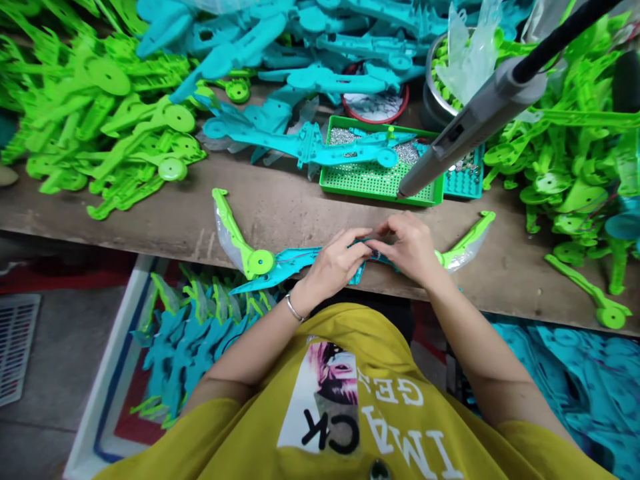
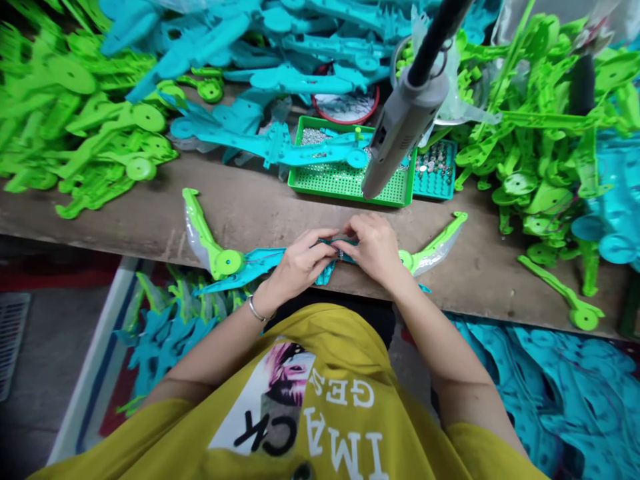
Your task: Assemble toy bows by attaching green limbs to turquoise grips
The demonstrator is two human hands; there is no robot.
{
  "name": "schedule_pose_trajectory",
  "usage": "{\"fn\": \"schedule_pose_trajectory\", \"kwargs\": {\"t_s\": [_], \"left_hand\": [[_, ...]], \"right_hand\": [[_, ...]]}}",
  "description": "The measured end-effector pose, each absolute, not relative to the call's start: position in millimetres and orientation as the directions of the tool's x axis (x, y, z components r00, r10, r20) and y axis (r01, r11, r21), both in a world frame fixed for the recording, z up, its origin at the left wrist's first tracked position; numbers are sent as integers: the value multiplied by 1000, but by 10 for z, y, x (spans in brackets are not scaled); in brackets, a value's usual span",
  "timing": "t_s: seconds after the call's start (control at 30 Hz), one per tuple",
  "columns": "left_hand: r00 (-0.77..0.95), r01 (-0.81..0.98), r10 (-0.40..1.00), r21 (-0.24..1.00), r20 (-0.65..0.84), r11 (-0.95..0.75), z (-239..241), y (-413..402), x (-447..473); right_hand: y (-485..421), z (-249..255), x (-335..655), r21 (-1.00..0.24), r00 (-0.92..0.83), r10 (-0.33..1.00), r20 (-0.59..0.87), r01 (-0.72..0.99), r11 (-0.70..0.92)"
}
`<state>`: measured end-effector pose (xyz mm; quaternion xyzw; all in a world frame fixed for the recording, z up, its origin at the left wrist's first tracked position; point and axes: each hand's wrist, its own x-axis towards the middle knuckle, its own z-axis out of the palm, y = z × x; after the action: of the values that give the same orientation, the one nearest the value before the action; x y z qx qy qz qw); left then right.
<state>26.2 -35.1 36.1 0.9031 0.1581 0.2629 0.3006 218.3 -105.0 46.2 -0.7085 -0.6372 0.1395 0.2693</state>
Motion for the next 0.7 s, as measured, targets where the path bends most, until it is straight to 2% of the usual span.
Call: {"fn": "schedule_pose_trajectory", "kwargs": {"t_s": [0.13, 0.27, 0.4, 0.47, 0.53, 0.63, 0.7], "left_hand": [[777, 197, 514, 635, 363, -747, 350, -382, 292], [732, 315, 607, 636, 310, -704, 340, -417, 310], [759, 392, 593, 540, 268, -745, 332, -419, 324], [754, 418, 599, 507, 269, -754, 332, -421, 332], [745, 439, 609, 487, 273, -755, 335, -433, 338], [740, 436, 608, 484, 287, -759, 343, -472, 341], [746, 410, 589, 482, 311, -774, 348, -503, 337]], "right_hand": [[-1016, 420, 2203, -549, 160, 982, 102, 832, -78], [-1055, 465, 2265, -619, 115, 991, 70, 784, -48], [-1180, 684, 2269, -648, -39, 974, 223, 740, 178], [-1246, 770, 2240, -584, -178, 947, 269, 751, 307], [-1295, 783, 2216, -464, -249, 929, 272, 812, 353], [-1325, 683, 2215, -278, -219, 927, 304, 911, 306], [-1324, 595, 2221, -199, -193, 924, 329, 943, 268]]}}
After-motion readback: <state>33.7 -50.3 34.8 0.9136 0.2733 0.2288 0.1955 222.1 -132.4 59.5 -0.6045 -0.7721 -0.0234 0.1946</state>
